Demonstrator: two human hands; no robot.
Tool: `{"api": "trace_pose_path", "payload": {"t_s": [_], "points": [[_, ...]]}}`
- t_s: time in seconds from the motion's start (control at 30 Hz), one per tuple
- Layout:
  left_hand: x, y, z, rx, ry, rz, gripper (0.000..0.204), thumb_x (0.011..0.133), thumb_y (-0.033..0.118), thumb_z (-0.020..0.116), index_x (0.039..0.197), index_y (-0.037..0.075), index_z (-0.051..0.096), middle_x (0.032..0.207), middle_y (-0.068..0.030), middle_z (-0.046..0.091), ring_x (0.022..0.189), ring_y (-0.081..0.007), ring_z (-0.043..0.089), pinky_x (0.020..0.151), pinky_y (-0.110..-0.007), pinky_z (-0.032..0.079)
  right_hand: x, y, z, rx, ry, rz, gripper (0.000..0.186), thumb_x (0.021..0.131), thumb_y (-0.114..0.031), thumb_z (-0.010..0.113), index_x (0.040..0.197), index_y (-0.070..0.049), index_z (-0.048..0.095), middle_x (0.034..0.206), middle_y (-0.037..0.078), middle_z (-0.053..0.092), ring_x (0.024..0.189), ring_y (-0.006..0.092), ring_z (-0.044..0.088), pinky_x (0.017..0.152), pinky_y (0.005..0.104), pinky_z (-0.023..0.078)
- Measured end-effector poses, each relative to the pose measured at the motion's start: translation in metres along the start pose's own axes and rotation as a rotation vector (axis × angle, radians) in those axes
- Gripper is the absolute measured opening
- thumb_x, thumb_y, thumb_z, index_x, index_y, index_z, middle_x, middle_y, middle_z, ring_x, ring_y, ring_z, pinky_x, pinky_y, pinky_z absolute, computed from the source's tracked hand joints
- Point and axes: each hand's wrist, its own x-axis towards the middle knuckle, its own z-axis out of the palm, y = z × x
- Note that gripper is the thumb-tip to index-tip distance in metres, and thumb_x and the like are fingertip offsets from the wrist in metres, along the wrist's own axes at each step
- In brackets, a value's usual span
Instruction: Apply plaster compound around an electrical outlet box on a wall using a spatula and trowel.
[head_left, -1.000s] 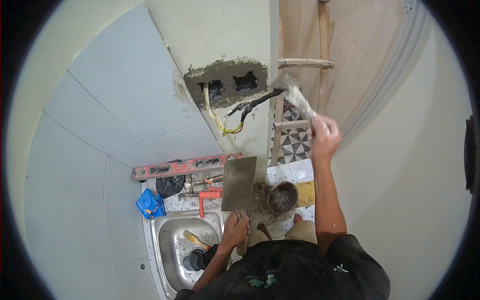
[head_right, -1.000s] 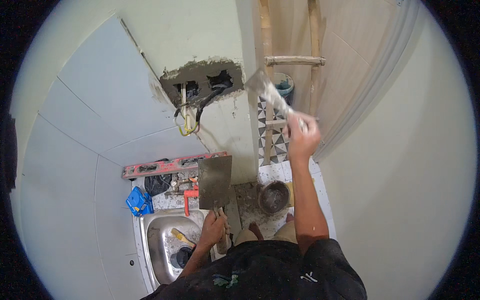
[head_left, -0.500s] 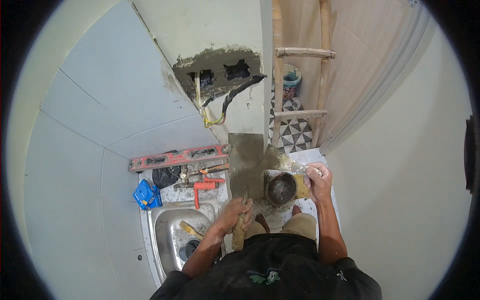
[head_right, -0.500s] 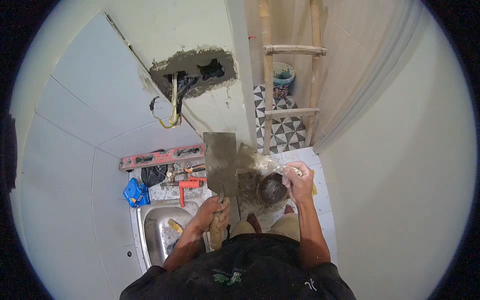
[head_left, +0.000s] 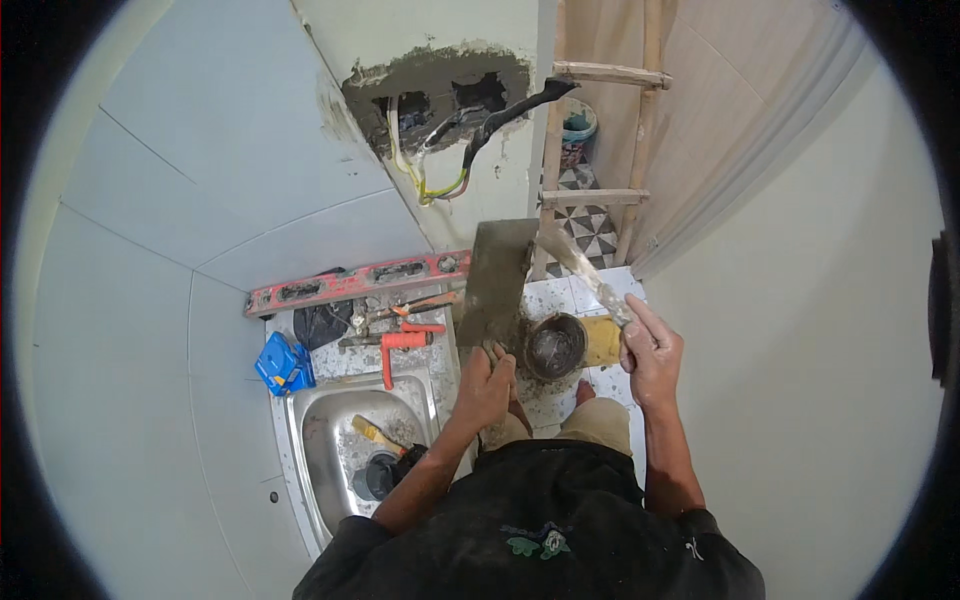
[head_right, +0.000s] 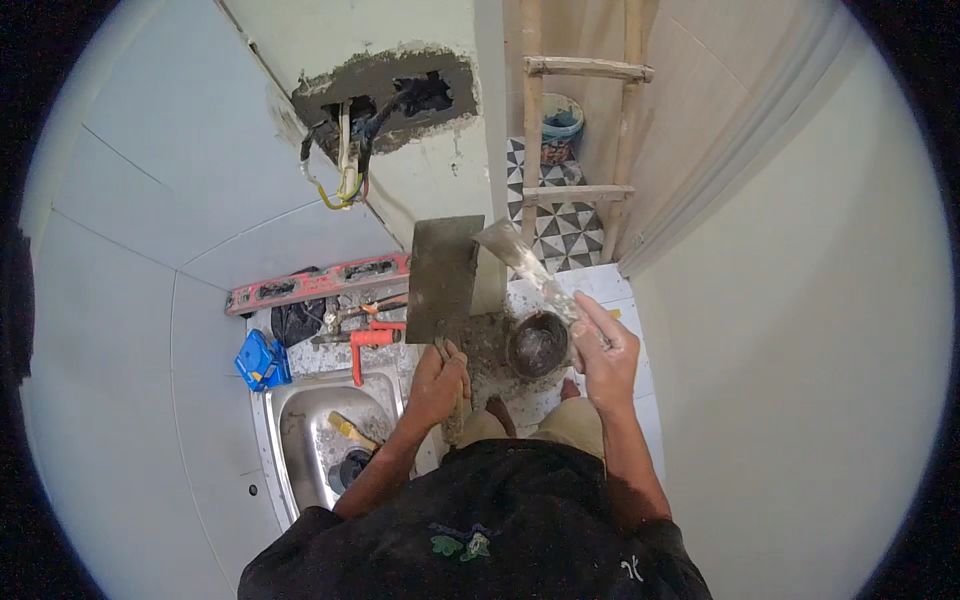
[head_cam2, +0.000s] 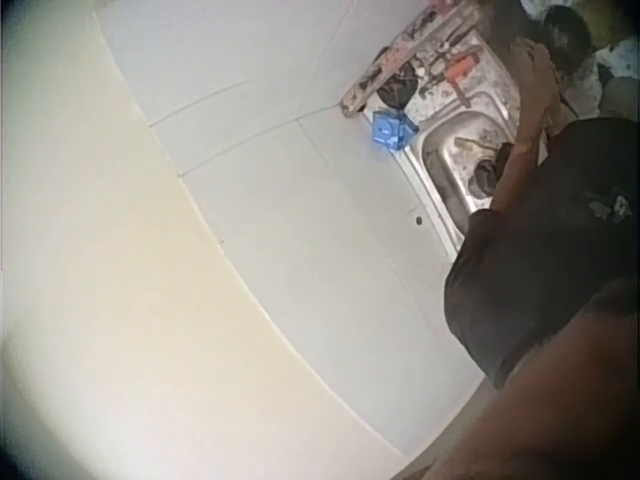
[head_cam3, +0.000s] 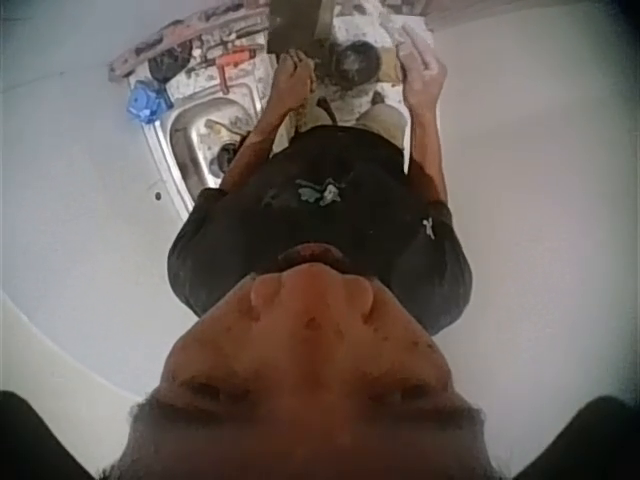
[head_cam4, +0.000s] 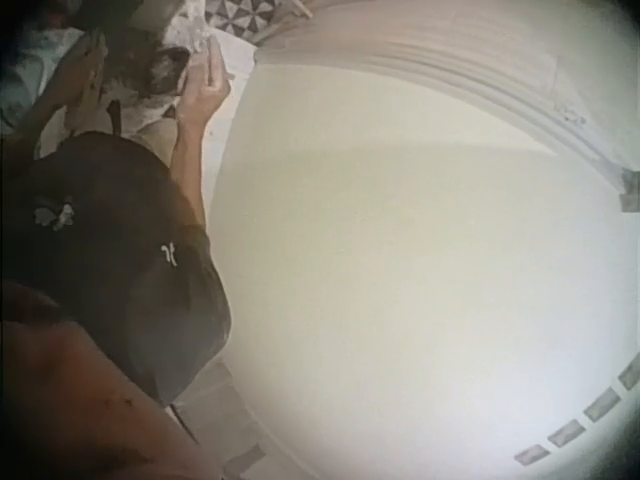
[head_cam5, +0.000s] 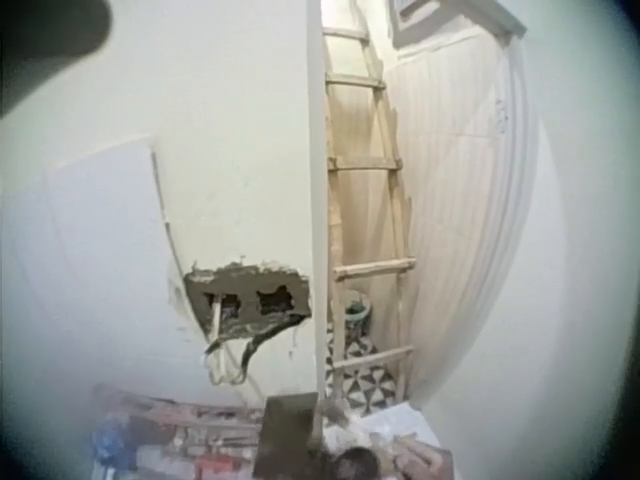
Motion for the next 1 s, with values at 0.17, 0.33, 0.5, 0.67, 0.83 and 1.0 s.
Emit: {"api": "trace_pose_path", "payload": {"t_s": [0.17, 0.33, 0.5, 0.67, 0.83, 1.0], "points": [[0.004, 0.012, 0.002, -0.093, -0.019, -0.004, 0.019, 0.093, 0.017, 0.051, 0.087, 0.001, 0.043, 0.063, -0.0069, 0.053, 0.049, -0.0145, 0.053, 0.047, -0.030, 0.043, -0.006, 0.022, 0.029, -0.376, 0.056, -0.217, 0.030, 0.088, -0.012, 0.060, 0.114, 0.004, 0.062, 0.085, 0.007, 0.063, 0.070, 0.0074, 0.053, 0.063, 0.0220, 0.043], [0.014, 0.022, -0.002, -0.063, 0.052, 0.003, 0.012, 0.095, 0.016, 0.045, 0.094, 0.006, 0.040, 0.063, -0.0063, 0.051, 0.048, -0.0145, 0.050, 0.047, -0.030, 0.043, -0.018, 0.051, 0.023, 0.237, -0.111, 0.411, 0.033, 0.090, -0.022, 0.059, 0.118, -0.003, 0.060, 0.075, 0.003, 0.059, 0.054, 0.0080, 0.049, 0.051, 0.0238, 0.041], [0.004, 0.025, -0.003, -0.205, 0.137, -0.068, 0.012, 0.094, 0.015, 0.048, 0.092, 0.005, 0.041, 0.060, -0.0046, 0.050, 0.045, -0.0131, 0.050, 0.045, -0.028, 0.041, 0.003, 0.053, 0.027, 0.819, -0.206, 0.607, 0.036, 0.092, -0.032, 0.055, 0.115, -0.004, 0.055, 0.064, 0.000, 0.049, 0.044, 0.0070, 0.036, 0.042, 0.0229, 0.029], [-0.009, 0.011, -0.022, -0.091, 0.121, -0.086, 0.013, 0.094, 0.016, 0.047, 0.092, 0.005, 0.042, 0.061, -0.0056, 0.052, 0.046, -0.0141, 0.051, 0.046, -0.029, 0.042, 0.064, 0.039, 0.070, 0.635, -0.303, 0.194, 0.034, 0.093, -0.031, 0.054, 0.112, -0.002, 0.052, 0.066, 0.002, 0.050, 0.047, 0.0089, 0.040, 0.044, 0.0229, 0.030], [-0.023, 0.011, -0.020, -0.034, 0.194, -0.138, 0.015, 0.093, 0.017, 0.047, 0.093, 0.003, 0.042, 0.061, -0.0083, 0.055, 0.048, -0.0154, 0.053, 0.047, -0.030, 0.043, 0.117, 0.042, 0.110, -0.255, 0.117, -0.615, 0.037, 0.093, -0.016, 0.052, 0.122, 0.005, 0.044, 0.089, 0.018, 0.057, 0.073, 0.0282, 0.057, 0.067, 0.0369, 0.047], [-0.024, 0.003, -0.025, -0.007, 0.191, -0.194, 0.016, 0.094, 0.022, 0.045, 0.092, 0.006, 0.041, 0.058, -0.0077, 0.051, 0.048, -0.0171, 0.052, 0.047, -0.031, 0.042, 0.155, 0.057, 0.131, -0.412, 0.191, -0.762, 0.041, 0.092, -0.012, 0.050, 0.125, 0.008, 0.039, 0.107, 0.029, 0.052, 0.094, 0.0417, 0.054, 0.081, 0.0447, 0.045]]}}
